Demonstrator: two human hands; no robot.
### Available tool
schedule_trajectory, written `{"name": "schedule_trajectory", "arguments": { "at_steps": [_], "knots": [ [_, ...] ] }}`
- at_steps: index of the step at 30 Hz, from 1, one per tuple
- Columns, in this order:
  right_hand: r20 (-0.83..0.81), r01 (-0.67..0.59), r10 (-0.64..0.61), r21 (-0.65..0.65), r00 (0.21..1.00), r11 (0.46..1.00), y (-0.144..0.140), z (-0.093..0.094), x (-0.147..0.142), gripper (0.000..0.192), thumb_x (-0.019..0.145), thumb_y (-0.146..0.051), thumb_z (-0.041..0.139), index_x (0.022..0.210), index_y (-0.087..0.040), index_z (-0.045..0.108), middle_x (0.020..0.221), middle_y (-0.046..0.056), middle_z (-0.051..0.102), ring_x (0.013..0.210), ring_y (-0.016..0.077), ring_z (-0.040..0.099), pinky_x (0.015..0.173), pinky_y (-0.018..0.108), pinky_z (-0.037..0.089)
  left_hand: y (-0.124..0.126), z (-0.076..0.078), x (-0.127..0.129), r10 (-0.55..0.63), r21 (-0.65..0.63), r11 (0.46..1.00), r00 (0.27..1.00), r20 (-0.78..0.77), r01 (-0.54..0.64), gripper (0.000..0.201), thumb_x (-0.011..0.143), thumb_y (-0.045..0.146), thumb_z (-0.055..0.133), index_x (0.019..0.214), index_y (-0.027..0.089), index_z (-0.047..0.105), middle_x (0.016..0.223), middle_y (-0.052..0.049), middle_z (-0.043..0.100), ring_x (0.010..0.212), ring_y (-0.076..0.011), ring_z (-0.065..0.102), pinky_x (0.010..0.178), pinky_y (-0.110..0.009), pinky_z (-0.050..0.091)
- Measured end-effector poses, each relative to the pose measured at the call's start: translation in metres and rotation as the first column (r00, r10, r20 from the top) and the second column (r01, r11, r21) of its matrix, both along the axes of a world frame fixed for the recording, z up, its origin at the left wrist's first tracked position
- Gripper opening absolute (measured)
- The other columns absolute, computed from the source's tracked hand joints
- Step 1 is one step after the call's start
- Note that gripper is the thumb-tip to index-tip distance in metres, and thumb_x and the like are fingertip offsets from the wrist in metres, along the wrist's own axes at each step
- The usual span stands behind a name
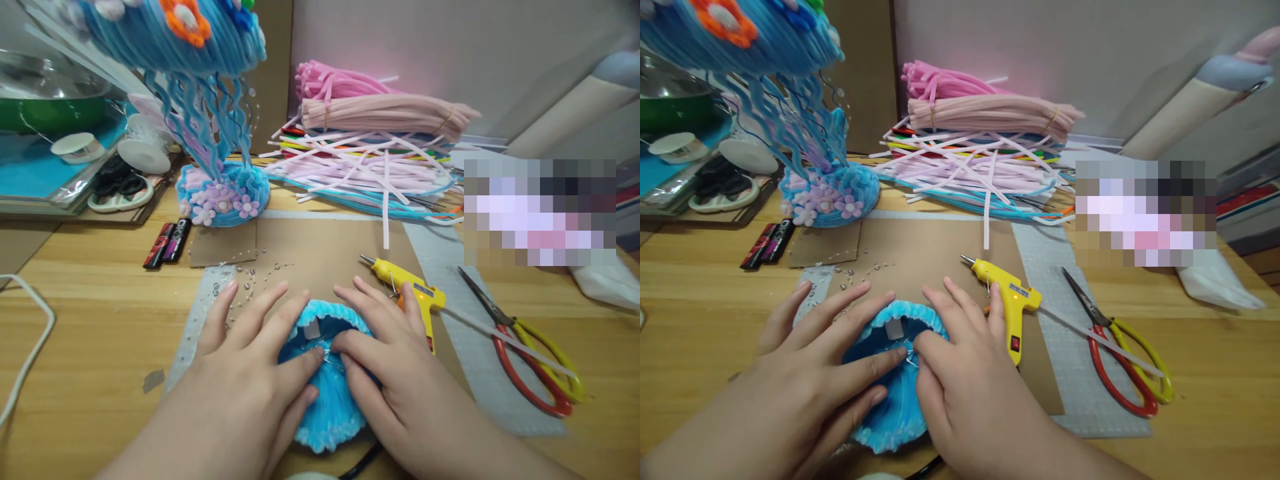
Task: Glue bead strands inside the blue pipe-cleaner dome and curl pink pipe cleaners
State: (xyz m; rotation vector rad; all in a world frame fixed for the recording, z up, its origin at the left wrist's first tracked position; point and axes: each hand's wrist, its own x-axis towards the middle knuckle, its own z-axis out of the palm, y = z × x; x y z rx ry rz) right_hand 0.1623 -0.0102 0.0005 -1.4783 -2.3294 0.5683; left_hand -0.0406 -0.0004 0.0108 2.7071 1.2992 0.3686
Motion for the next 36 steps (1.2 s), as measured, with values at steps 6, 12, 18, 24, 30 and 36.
{"name": "schedule_trajectory", "arguments": {
  "at_steps": [6, 12, 18, 24, 30, 36],
  "knots": [
    [0.006, 0.053, -0.056, 0.205, 0.998, 0.977, 0.007, -0.001, -0.002, 0.018, 0.085, -0.016, 0.057, 0.086, -0.029, 0.070, 0.131, 0.004, 0.060, 0.130, 0.0314, 0.043, 0.107, 0.068, 0.005, -0.001, -0.002, 0.001, 0.003, -0.009, 1.000, 1.000, -0.001, -0.003, 0.022, 0.088, 0.043, 0.051, 0.097, 0.036, 0.070, 0.134, -0.003, 0.057, 0.132, -0.0284, 0.041, 0.110, -0.052, 0.010],
    [0.099, 0.047, -0.074, 0.250, 0.992, 0.967, 0.015, -0.001, -0.011, 0.006, 0.079, -0.021, 0.070, 0.078, -0.027, 0.070, 0.130, 0.005, 0.062, 0.127, 0.0346, 0.045, 0.106, 0.069, 0.006, -0.004, -0.004, 0.002, 0.032, 0.001, 0.999, 0.998, 0.045, -0.032, 0.022, 0.086, 0.043, 0.056, 0.099, 0.034, 0.071, 0.133, -0.004, 0.059, 0.134, -0.0253, 0.039, 0.114, -0.047, 0.004],
    [0.084, 0.066, -0.086, 0.212, 0.993, 0.975, 0.015, -0.003, -0.011, 0.007, 0.083, -0.024, 0.066, 0.077, -0.025, 0.068, 0.127, 0.002, 0.064, 0.126, 0.0329, 0.047, 0.107, 0.068, 0.006, -0.005, -0.005, 0.003, 0.027, -0.016, 1.000, 0.998, 0.060, -0.026, 0.021, 0.086, 0.043, 0.056, 0.095, 0.032, 0.071, 0.134, -0.002, 0.058, 0.135, -0.0253, 0.037, 0.115, -0.047, 0.002],
    [0.067, 0.061, -0.077, 0.213, 0.995, 0.975, 0.014, -0.003, -0.011, 0.010, 0.081, -0.023, 0.068, 0.089, -0.029, 0.069, 0.129, 0.004, 0.062, 0.124, 0.0332, 0.049, 0.106, 0.068, 0.007, -0.005, -0.005, 0.003, 0.017, 0.004, 1.000, 0.998, 0.063, -0.017, 0.023, 0.086, 0.045, 0.055, 0.091, 0.029, 0.072, 0.131, -0.004, 0.060, 0.133, -0.0257, 0.040, 0.115, -0.047, 0.002],
    [0.060, 0.054, -0.065, 0.173, 0.996, 0.983, 0.016, -0.004, -0.011, 0.005, 0.081, -0.022, 0.068, 0.077, -0.026, 0.068, 0.123, 0.004, 0.066, 0.124, 0.0325, 0.049, 0.106, 0.068, 0.009, -0.005, -0.004, 0.003, 0.011, 0.019, 1.000, 0.999, 0.042, -0.012, 0.022, 0.086, 0.042, 0.056, 0.096, 0.031, 0.072, 0.132, -0.003, 0.059, 0.134, -0.0270, 0.039, 0.115, -0.048, 0.001],
    [0.125, 0.005, -0.030, 0.200, 0.992, 0.980, 0.019, -0.002, -0.011, 0.006, 0.077, -0.021, 0.071, 0.074, -0.025, 0.068, 0.123, 0.005, 0.066, 0.124, 0.0367, 0.049, 0.103, 0.072, 0.008, -0.003, -0.003, 0.003, 0.003, 0.011, 1.000, 0.999, 0.040, -0.003, 0.021, 0.086, 0.042, 0.056, 0.095, 0.031, 0.071, 0.133, -0.002, 0.059, 0.135, -0.0258, 0.037, 0.115, -0.048, -0.001]
  ]
}}
